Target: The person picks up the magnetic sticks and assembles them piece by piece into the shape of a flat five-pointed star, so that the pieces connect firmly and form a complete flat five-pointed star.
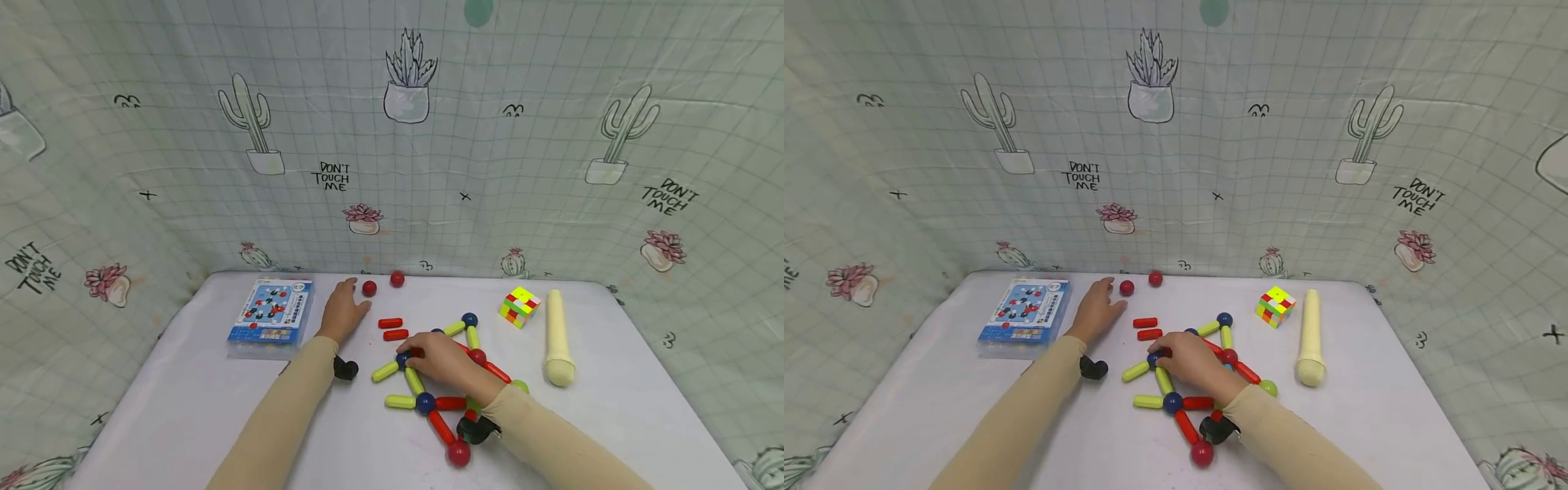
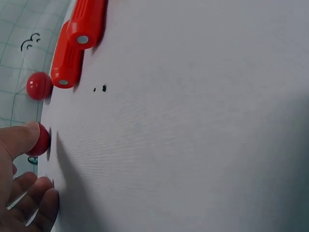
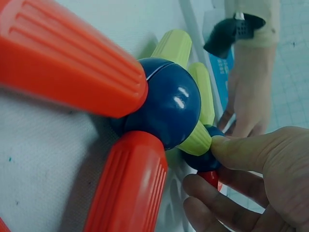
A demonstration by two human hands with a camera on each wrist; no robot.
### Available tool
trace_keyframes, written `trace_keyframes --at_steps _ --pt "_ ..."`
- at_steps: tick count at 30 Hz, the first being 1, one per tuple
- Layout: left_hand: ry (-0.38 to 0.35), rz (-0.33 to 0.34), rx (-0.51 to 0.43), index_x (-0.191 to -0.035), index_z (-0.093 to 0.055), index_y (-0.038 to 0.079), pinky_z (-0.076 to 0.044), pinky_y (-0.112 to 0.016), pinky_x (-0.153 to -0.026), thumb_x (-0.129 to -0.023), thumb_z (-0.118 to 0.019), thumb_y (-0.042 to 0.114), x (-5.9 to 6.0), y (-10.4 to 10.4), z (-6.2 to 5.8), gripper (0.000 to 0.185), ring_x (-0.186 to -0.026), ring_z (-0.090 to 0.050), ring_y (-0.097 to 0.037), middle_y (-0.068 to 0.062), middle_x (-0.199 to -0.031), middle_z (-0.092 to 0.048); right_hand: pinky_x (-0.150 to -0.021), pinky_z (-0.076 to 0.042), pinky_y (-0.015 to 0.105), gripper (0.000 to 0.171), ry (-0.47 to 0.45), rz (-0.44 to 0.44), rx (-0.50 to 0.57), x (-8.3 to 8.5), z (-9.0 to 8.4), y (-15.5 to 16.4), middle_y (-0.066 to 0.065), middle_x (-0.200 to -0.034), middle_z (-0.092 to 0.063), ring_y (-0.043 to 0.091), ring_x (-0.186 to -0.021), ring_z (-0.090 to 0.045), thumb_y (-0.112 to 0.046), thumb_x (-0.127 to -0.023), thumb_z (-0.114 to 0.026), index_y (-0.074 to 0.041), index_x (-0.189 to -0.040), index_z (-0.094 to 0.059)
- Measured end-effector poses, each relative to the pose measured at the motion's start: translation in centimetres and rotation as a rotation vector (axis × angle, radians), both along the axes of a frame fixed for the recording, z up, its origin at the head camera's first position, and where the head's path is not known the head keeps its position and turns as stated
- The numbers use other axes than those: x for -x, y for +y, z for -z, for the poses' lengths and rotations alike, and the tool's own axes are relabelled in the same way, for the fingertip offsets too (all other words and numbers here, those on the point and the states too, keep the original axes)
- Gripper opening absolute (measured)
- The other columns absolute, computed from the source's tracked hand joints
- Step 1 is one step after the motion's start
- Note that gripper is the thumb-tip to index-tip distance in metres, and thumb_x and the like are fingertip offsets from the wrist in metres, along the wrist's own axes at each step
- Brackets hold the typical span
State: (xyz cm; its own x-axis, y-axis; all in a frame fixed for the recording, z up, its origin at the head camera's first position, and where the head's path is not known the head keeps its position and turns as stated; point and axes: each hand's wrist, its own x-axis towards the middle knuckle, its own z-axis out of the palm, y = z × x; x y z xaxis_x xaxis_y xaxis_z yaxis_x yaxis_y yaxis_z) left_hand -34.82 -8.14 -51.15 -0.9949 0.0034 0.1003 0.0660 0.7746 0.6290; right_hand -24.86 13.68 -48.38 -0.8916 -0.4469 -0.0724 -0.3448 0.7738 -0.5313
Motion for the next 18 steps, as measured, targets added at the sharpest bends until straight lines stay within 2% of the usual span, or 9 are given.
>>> trace_keyframes --at_steps 6,11,14,18 --pt "-0.016 0.033 0.006 -0.15 -0.049 0.01 -0.043 -0.047 -0.109 -0.098 -0.07 0.025 0.5 -0.3 -0.9 0.059 -0.129 -0.056 -0.032 -0.017 -0.138 -0.061 -0.094 -0.054 0.038 0.026 0.01 -0.008 -0.003 0.0 0.0 -0.2 0.001 -0.118 -0.071 0.018 -0.106 -0.063 -0.014 -0.095 -0.073 -0.017 -0.12 -0.075" --pt "-0.007 0.058 0.013 -0.143 -0.06 0.015 -0.042 -0.048 -0.109 -0.098 -0.07 0.022 0.5 -0.2 -1.3 0.046 -0.13 -0.056 -0.031 -0.013 -0.137 -0.063 -0.092 -0.054 0.036 0.026 0.002 -0.007 0.009 -0.1 -0.2 -0.4 0.0 -0.117 -0.071 0.017 -0.104 -0.063 -0.014 -0.095 -0.073 -0.017 -0.12 -0.076" --pt "0.003 0.055 0.005 -0.135 -0.066 0.014 -0.046 -0.047 -0.106 -0.097 -0.071 0.02 0.5 0.2 -1.4 0.038 -0.123 -0.06 -0.03 -0.012 -0.131 -0.067 -0.092 -0.054 0.035 0.025 -0.004 0.001 0.01 -0.1 -0.2 -0.3 0.0 -0.116 -0.071 0.017 -0.103 -0.063 -0.014 -0.095 -0.073 -0.017 -0.12 -0.076" --pt "0.018 0.046 -0.009 -0.124 -0.071 0.012 -0.051 -0.043 -0.096 -0.095 -0.073 0.018 0.5 0.7 -1.3 0.03 -0.105 -0.064 -0.027 -0.011 -0.117 -0.071 -0.092 -0.054 0.035 0.024 0.001 0.007 0.007 -0.2 -0.1 -0.1 0.0 -0.116 -0.072 0.016 -0.101 -0.063 -0.014 -0.095 -0.073 -0.017 -0.119 -0.076"
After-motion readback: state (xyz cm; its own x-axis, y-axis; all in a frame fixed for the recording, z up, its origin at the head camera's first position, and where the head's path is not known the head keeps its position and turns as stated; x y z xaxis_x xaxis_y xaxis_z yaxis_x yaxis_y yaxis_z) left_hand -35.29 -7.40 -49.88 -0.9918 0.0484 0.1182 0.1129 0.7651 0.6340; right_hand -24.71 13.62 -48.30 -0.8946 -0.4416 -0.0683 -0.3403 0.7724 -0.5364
